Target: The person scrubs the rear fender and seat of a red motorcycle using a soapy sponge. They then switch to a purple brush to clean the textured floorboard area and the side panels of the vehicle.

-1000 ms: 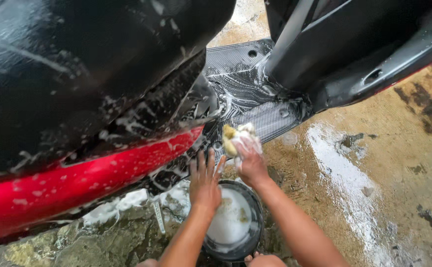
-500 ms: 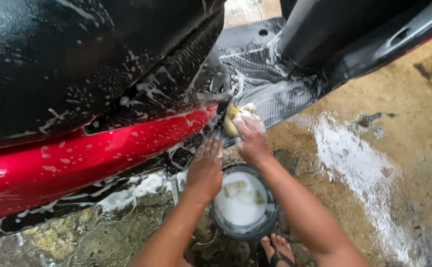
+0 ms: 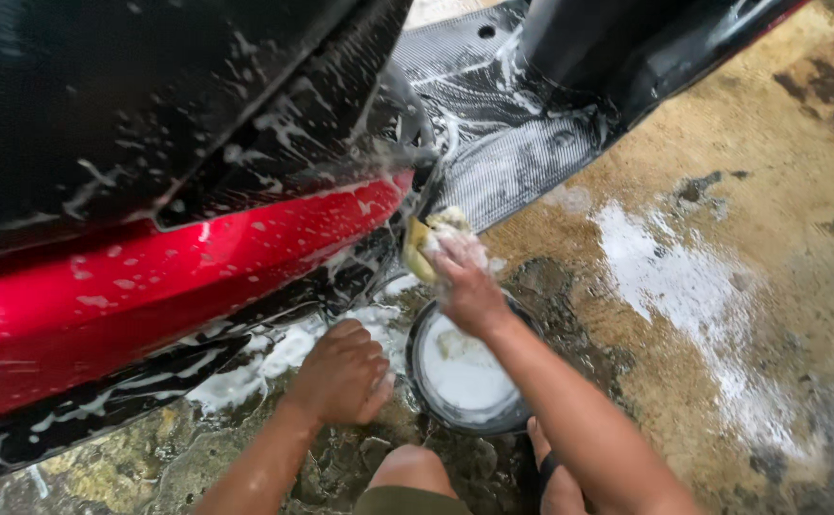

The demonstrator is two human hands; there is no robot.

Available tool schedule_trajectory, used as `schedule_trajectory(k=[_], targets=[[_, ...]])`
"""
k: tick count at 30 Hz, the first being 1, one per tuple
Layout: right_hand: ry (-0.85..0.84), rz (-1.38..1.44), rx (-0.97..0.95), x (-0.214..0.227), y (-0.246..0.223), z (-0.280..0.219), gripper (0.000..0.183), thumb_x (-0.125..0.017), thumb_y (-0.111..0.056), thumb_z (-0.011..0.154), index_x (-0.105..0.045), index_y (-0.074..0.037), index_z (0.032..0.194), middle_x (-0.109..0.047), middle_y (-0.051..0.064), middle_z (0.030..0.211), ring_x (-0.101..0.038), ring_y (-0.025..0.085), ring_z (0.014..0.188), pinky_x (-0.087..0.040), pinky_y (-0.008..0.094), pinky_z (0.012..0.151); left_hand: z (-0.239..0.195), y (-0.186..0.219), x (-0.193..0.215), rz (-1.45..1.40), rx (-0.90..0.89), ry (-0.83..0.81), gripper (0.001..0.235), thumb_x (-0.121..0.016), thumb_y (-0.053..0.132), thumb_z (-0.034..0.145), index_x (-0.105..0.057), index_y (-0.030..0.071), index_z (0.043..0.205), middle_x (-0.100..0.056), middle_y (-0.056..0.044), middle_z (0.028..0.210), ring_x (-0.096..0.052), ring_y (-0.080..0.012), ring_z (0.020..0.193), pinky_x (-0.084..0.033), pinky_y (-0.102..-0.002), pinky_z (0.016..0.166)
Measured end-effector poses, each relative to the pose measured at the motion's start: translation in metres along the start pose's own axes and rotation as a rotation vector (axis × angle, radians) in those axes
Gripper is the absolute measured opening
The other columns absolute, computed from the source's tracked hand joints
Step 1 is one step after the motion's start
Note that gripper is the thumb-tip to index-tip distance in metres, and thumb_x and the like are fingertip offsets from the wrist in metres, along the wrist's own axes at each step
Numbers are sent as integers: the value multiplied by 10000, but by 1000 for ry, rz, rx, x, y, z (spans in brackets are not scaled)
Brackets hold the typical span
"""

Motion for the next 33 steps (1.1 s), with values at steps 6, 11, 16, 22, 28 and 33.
schedule_trajectory(k=[6,11,16,22,28,33], targets=[[183,-290,210,-20,94,28,607,-600,-97,740,-647,-73,1345,-674,171,1282,-550,371,1345,-341,516,1208,8,-13,-37,122,82,-189,467,-449,435,873,-614,189,512,-631,-50,535,-645,-270,569,-517,-471,762],[162,-76,298,-27,-23,-34,449,-563,-55,791,-709,-118,1211,-649,168,1331,-541,410,1335,-309,548,1208,25,-17,-44,236,163,-487,403,-495,448,768,-750,164,639,-705,-81,613,-726,-313,639,-556,-498,695],[170,-43,240,-58,73,-5,461,-540,-75,775,-714,-152,1195,-671,141,1303,-570,392,1313,-343,545,1202,42,-21,-16,13,375,-523,472,-552,507,760,-760,87,705,-720,-166,693,-738,-419,762,-564,-555,716],[425,-103,140,-42,18,10,459,-666,-136,759,-700,-70,1212,-696,232,1186,-628,436,1203,-331,597,1175,57,-32,-7,-87,592,-392,471,-523,487,806,-736,70,751,-716,-181,757,-723,-441,805,-575,-537,741],[465,106,290,-43,9,-8,417,-652,-193,786,-746,-138,1188,-713,196,1193,-651,407,1174,-413,523,1133,51,-26,7,-113,592,-292,354,-524,422,865,-636,124,710,-688,-149,773,-709,-441,811,-561,-525,707],[685,28,216,-27,52,46,450,-649,-114,777,-707,10,1206,-728,240,1102,-693,410,1074,-501,468,1071,55,-34,-13,-46,615,-339,333,-462,359,899,-667,138,759,-714,-103,875,-730,-387,878,-577,-507,736]])
Point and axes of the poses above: each hand's wrist, its own z-axis towards the middle knuckle, its own x-axis out of the back of the hand, y = z × x, the point moved 9 cm from there along z, towards the middle knuckle
